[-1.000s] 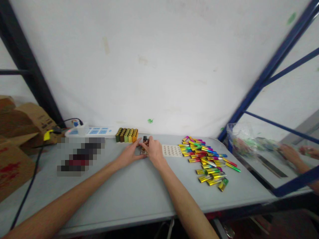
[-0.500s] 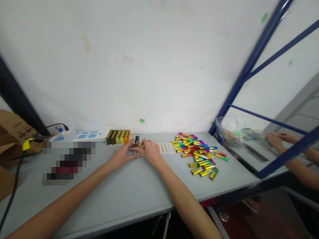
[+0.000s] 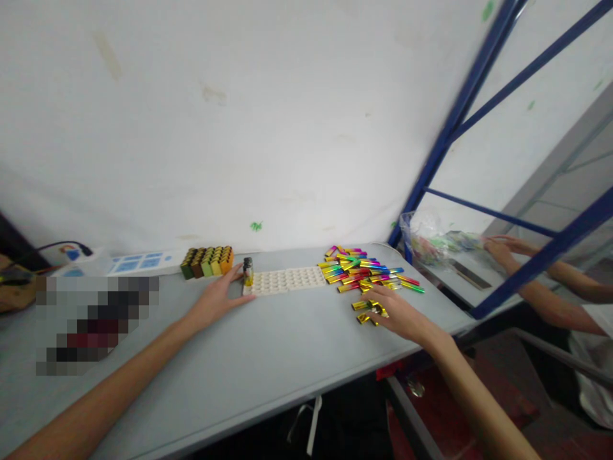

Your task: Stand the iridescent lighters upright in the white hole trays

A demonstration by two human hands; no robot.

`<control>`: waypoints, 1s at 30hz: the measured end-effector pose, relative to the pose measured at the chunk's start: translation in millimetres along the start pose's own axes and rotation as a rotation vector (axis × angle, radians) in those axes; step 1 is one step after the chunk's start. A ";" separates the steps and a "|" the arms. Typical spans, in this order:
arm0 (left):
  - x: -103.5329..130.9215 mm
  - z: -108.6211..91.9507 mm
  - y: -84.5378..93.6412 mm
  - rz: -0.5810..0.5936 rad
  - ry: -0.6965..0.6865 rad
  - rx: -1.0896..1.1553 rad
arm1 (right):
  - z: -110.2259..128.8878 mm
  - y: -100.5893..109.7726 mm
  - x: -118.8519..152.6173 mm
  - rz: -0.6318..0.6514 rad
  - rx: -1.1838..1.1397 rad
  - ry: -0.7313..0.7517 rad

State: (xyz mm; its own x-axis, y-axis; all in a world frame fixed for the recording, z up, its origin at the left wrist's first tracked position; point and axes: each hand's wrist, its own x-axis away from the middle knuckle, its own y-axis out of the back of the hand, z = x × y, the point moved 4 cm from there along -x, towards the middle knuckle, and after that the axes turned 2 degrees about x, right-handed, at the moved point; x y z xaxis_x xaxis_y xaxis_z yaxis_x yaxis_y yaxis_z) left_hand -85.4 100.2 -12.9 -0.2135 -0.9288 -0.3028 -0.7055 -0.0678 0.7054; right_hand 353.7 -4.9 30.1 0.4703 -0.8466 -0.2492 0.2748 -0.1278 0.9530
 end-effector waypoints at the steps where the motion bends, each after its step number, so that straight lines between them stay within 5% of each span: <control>1: 0.1 0.3 -0.2 0.001 0.003 -0.007 | -2.6 -5.1 10.2 0.015 0.029 0.008; 7: 0.9 0.6 0.0 -0.005 0.005 -0.020 | -2.2 -34.5 12.6 -0.085 0.216 0.059; 12: 1.5 -1.3 -0.5 0.006 0.000 0.004 | 10.6 -25.3 -11.7 -0.211 0.201 0.040; 21: 7.1 -4.3 -0.7 -0.006 -0.029 0.053 | 84.2 -19.5 -135.6 -0.221 -0.298 0.089; 25: 9.3 -2.3 -3.9 -0.003 -0.037 0.054 | 115.4 -39.4 -185.4 -0.219 -0.438 0.136; 30: 10.3 2.8 -8.3 -0.009 -0.061 0.054 | 138.0 -79.3 -212.7 -0.205 -0.490 0.137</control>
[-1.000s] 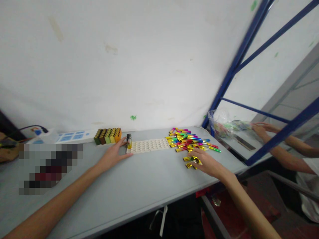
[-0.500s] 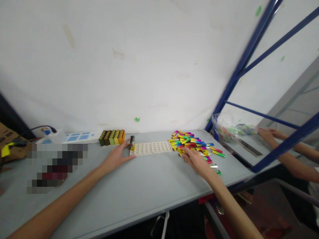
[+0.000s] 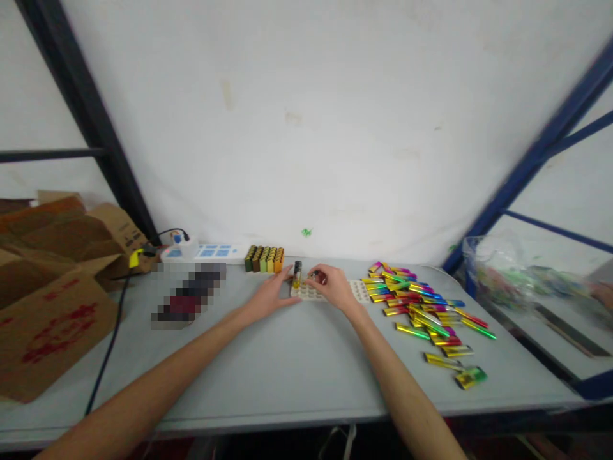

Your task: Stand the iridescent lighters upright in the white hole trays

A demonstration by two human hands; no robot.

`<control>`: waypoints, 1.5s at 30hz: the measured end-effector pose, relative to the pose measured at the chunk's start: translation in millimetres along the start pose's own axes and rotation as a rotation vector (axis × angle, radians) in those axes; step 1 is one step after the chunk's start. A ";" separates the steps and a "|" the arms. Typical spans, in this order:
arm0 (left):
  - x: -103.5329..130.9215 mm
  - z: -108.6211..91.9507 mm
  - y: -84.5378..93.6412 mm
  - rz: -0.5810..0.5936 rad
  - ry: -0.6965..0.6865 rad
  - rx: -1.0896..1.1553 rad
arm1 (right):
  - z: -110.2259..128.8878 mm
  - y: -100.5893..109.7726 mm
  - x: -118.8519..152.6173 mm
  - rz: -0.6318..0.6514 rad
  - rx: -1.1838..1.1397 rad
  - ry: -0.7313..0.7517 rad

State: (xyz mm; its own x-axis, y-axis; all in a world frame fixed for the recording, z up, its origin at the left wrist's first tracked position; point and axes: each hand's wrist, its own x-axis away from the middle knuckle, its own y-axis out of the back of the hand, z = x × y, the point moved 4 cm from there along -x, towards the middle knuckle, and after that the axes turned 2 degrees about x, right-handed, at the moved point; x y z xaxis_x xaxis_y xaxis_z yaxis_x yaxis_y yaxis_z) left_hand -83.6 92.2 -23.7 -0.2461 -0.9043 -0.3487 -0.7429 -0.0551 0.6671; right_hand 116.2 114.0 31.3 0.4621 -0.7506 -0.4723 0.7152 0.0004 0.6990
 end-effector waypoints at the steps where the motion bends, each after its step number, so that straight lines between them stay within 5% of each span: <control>1: 0.0 0.7 -0.6 0.001 -0.001 -0.001 | -1.7 -7.7 0.3 0.003 0.002 -0.002; 5: 0.2 -0.5 -0.7 -0.009 -0.023 0.005 | -7.9 -24.1 7.2 -0.028 -0.014 0.003; 17: -0.2 -1.2 0.5 0.003 -0.020 0.025 | -7.5 -23.8 9.9 -0.145 -0.212 -0.020; 24: -1.6 4.0 -1.4 -0.017 -0.023 0.037 | 3.7 -23.2 13.9 -0.075 -0.311 0.024; 45: -0.6 2.4 -0.4 -0.018 -0.008 -0.023 | 17.4 -21.5 9.8 -0.010 -0.088 0.261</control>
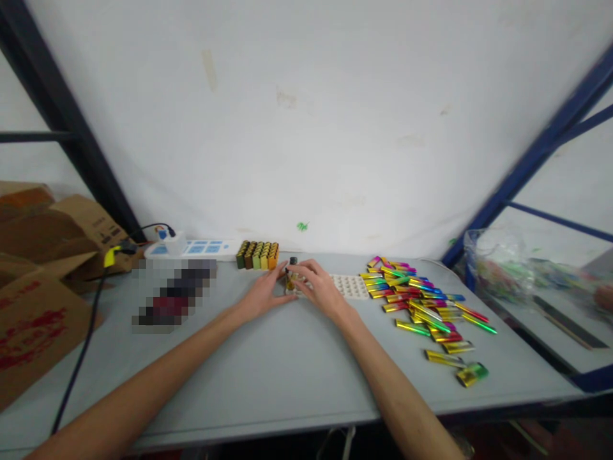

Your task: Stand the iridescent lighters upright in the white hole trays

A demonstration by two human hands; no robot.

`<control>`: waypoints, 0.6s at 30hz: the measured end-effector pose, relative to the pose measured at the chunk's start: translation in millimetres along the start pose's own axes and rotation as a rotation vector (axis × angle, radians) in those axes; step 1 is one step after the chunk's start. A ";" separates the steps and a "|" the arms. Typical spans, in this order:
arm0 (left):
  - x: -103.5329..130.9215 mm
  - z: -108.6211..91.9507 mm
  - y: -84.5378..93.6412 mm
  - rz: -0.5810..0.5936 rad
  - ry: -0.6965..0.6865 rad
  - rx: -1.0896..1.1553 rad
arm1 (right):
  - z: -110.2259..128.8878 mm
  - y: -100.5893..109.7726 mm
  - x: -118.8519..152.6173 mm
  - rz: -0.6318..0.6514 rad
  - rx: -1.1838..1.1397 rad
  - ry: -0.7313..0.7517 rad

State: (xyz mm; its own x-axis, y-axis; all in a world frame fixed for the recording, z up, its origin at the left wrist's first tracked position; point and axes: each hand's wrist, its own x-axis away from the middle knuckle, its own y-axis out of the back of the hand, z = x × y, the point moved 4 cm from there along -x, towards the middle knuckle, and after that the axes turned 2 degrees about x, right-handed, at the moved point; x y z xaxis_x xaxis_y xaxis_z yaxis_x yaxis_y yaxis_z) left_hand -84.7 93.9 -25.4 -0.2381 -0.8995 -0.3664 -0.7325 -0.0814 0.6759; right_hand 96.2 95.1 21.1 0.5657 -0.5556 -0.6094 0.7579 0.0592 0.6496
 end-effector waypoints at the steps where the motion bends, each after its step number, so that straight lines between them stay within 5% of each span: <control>1: -0.1 -0.8 0.4 0.004 0.000 0.000 | -0.9 -0.6 -0.3 -0.008 -0.003 -0.011; 18: -2.2 -3.8 3.7 0.013 -0.017 0.003 | -7.8 -11.0 1.0 -0.078 -0.073 -0.063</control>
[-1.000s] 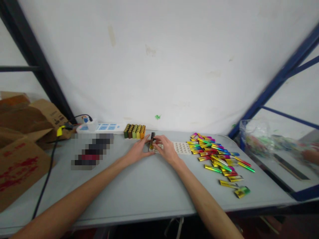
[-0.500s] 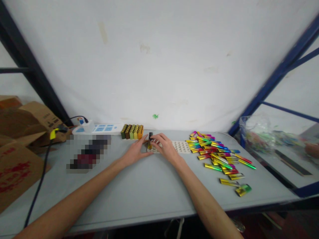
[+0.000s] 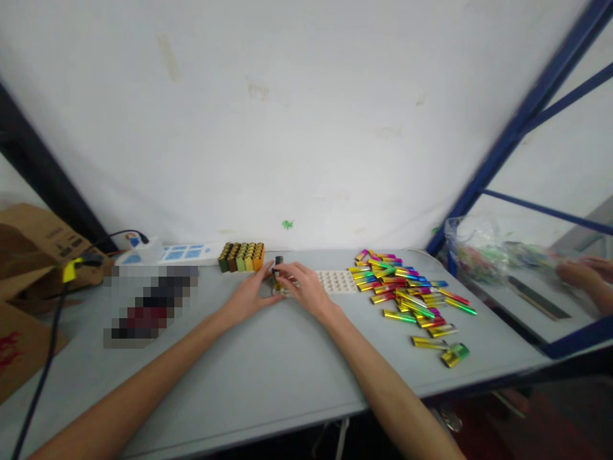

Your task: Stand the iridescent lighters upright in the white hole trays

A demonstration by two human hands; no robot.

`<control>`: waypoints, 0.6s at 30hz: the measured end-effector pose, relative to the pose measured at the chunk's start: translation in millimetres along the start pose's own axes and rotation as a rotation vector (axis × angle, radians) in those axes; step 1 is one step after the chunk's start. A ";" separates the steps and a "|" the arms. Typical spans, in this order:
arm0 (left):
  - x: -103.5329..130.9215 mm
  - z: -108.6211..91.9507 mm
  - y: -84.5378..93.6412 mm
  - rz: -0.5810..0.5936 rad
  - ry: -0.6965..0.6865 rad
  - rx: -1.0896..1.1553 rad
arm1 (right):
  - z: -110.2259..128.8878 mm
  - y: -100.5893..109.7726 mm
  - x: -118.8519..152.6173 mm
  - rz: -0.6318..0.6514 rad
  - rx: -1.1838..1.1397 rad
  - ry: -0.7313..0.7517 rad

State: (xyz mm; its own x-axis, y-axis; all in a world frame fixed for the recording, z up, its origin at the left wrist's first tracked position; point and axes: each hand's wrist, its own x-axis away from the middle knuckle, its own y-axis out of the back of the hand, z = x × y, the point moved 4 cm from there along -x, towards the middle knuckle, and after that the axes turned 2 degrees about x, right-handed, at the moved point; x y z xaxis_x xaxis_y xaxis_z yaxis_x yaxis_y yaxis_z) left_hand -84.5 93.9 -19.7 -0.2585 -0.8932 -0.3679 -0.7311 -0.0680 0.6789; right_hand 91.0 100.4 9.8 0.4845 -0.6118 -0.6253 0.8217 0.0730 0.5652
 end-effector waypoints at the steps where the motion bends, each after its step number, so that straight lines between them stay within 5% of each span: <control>1: 0.0 -0.5 0.1 0.000 -0.003 0.000 | -1.6 -0.9 0.4 0.009 0.003 0.000; 11: -0.2 -2.0 1.2 0.006 0.000 -0.011 | 14.3 18.7 -0.2 0.091 0.132 0.035; 18: -1.7 1.4 3.7 0.013 0.026 -0.023 | -25.2 101.8 20.8 -0.025 0.323 -0.110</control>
State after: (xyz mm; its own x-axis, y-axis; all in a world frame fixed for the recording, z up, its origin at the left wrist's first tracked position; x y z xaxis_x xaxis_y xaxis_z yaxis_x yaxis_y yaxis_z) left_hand -87.6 95.7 -17.4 -0.2510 -0.9052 -0.3429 -0.7132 -0.0665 0.6978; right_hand 192.4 115.0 40.7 0.4158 -0.6927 -0.5893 0.6871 -0.1853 0.7026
